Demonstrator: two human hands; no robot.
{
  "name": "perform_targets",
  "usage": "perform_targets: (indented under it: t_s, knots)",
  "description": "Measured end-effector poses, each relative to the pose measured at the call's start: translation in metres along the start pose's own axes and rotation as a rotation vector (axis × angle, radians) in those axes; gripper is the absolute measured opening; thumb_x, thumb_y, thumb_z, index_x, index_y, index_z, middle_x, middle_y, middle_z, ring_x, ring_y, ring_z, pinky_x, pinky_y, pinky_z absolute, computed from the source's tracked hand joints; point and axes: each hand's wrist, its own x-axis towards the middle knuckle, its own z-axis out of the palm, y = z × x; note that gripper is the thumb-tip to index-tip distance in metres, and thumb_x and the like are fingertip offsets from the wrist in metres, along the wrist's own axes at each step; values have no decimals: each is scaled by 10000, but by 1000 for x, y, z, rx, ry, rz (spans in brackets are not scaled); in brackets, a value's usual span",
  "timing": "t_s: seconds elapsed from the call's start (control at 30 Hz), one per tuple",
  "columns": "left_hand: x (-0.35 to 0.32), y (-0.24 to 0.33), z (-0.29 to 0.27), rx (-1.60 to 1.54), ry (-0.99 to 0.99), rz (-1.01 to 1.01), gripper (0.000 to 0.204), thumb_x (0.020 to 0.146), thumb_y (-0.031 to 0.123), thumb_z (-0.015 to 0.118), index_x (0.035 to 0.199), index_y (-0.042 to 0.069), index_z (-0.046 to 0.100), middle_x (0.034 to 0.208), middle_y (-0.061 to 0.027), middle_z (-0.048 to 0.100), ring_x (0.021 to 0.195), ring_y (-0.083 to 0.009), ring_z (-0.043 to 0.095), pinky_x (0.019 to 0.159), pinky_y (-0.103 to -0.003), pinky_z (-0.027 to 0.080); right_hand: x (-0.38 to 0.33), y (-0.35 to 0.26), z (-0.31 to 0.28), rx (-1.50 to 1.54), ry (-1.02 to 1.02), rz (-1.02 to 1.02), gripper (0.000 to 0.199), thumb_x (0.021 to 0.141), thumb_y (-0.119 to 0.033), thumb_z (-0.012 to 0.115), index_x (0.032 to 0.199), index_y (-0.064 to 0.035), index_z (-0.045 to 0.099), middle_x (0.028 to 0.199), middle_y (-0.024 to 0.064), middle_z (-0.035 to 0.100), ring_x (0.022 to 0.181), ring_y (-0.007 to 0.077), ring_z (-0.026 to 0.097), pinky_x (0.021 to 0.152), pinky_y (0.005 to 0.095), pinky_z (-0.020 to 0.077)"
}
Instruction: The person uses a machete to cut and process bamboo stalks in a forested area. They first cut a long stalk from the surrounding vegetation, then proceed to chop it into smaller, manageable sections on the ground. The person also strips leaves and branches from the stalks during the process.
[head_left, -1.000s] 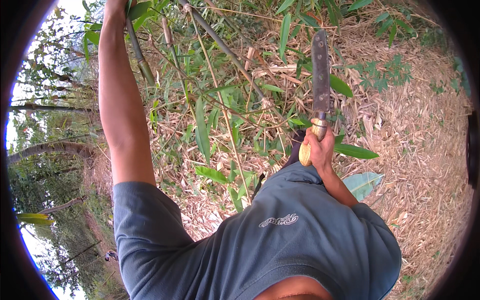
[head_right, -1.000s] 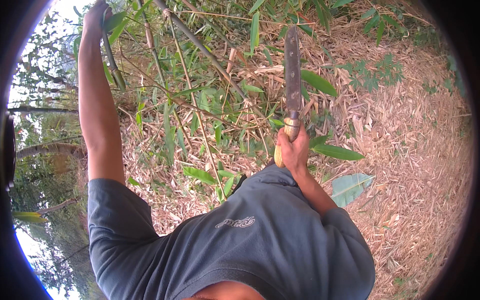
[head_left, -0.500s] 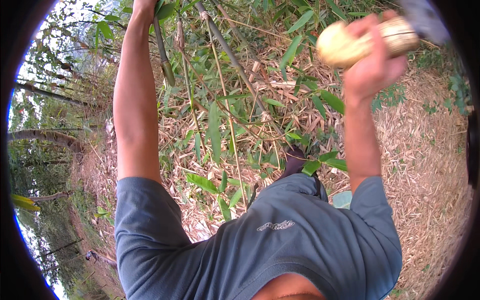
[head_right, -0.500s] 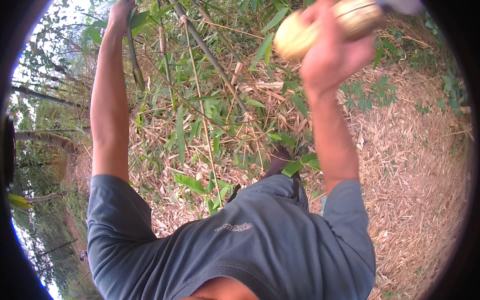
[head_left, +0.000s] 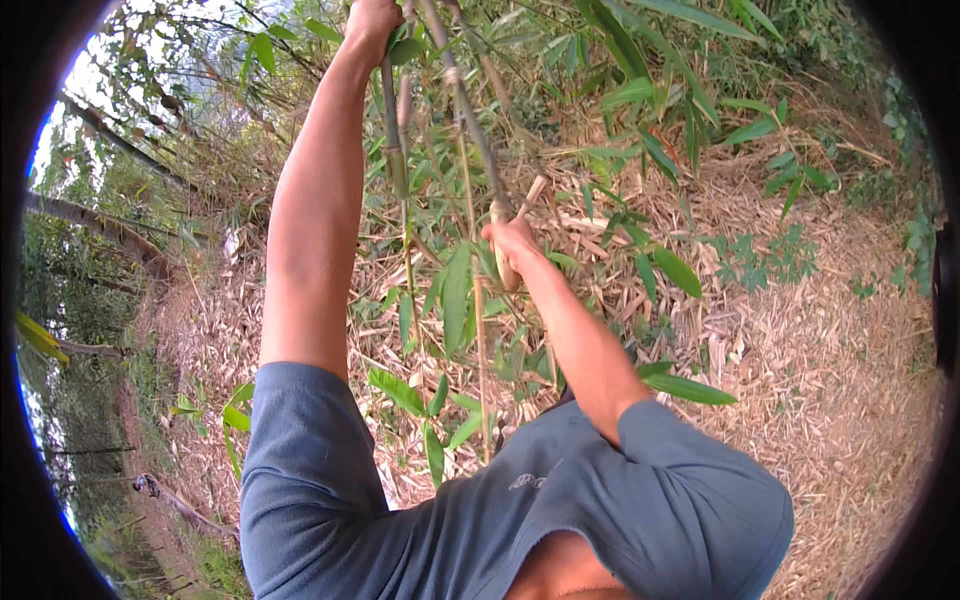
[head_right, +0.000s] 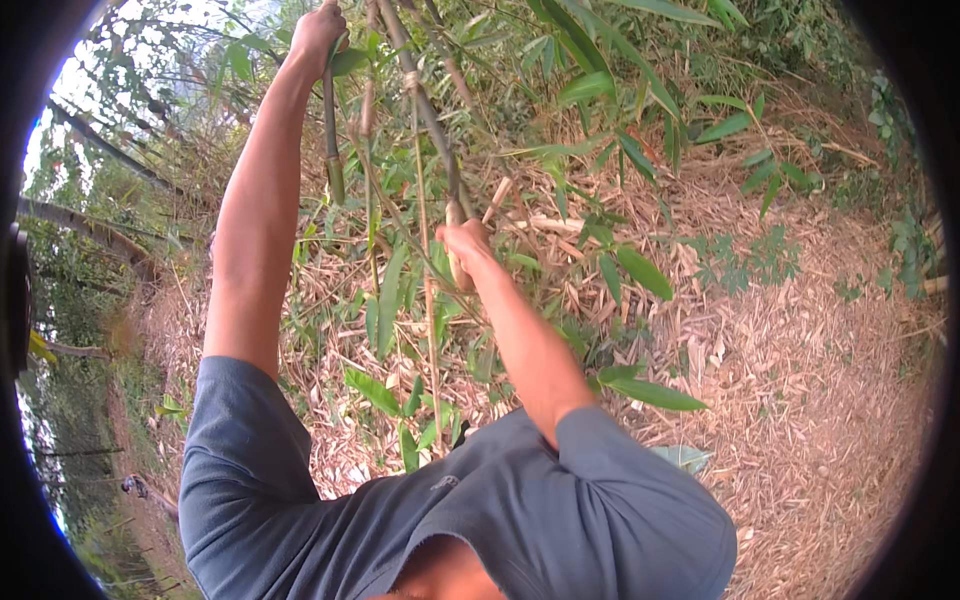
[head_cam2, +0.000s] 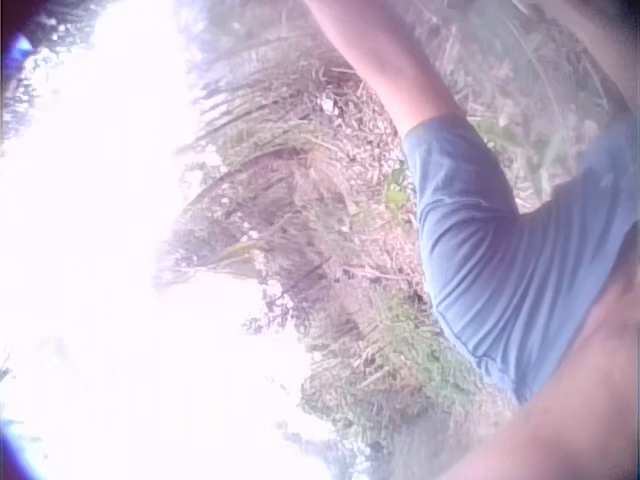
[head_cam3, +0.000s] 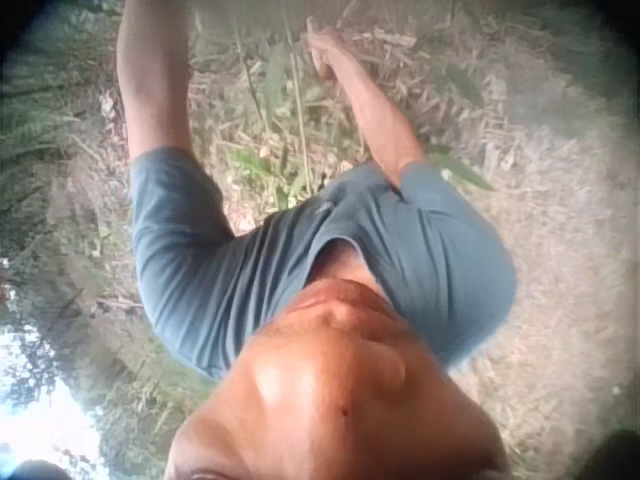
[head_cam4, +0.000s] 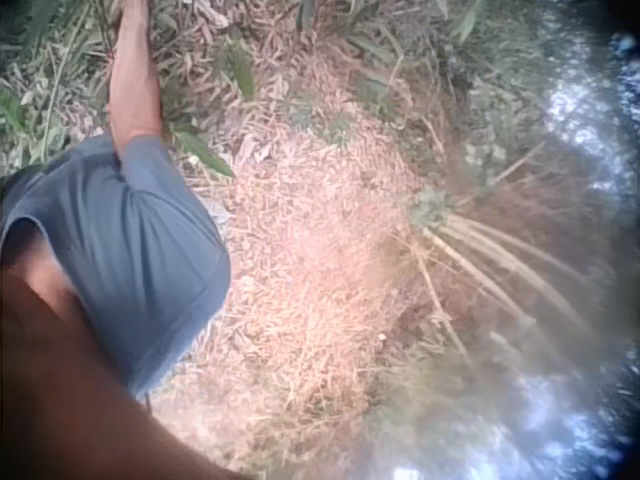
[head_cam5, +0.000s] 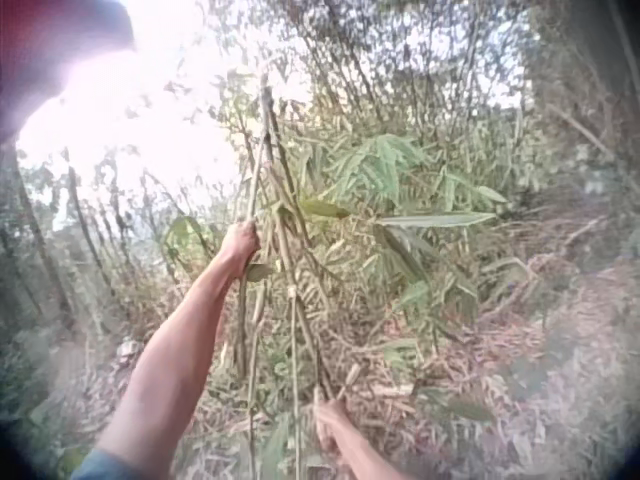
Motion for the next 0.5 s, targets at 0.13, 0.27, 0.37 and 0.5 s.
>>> perform_targets:
  t_s: [0.13, 0.27, 0.37, 0.5]
  knots:
    - [40, -41, -9, -330, -220, -31, 188, 951, 187, 509, 809, 75, 561, 670, -35, 526, 568, -146, 497, 522, -329, 395, -7, 9, -53, 821, -340, 497, 218, 803, -90, 566, 1001, -39, 493, 714, 45, 538, 576, 158, 520, 607, 367, 505]
    - [-14, 36, 14, 65, 16, -41, 340, 969, 246, 477, 663, 104, 518, 544, -9, 459, 440, -146, 410, 421, -352, 306, -56, -61, -79, 1029, -123, 156, 179, 790, -88, 552, 956, -50, 495, 695, 37, 520, 562, 153, 500, 596, 359, 499]
    - [0, 15, 28, -25, -23, 11, 285, 970, 197, 460, 726, 83, 551, 562, -18, 480, 447, -153, 431, 404, -340, 307, -103, -109, -104, 457, 252, -447, 288, 774, -54, 530, 1056, -20, 484, 722, 60, 529, 621, 165, 560, 643, 359, 543]
    - [-16, 28, 58, 292, -71, 139, 216, 955, 142, 473, 784, 45, 562, 572, -28, 486, 461, -174, 457, 384, -341, 313, -147, -285, -182, 168, 668, -1514, 289, 774, -71, 481, 1035, 48, 445, 744, 177, 580, 790, 357, 660, 811, 515, 563]
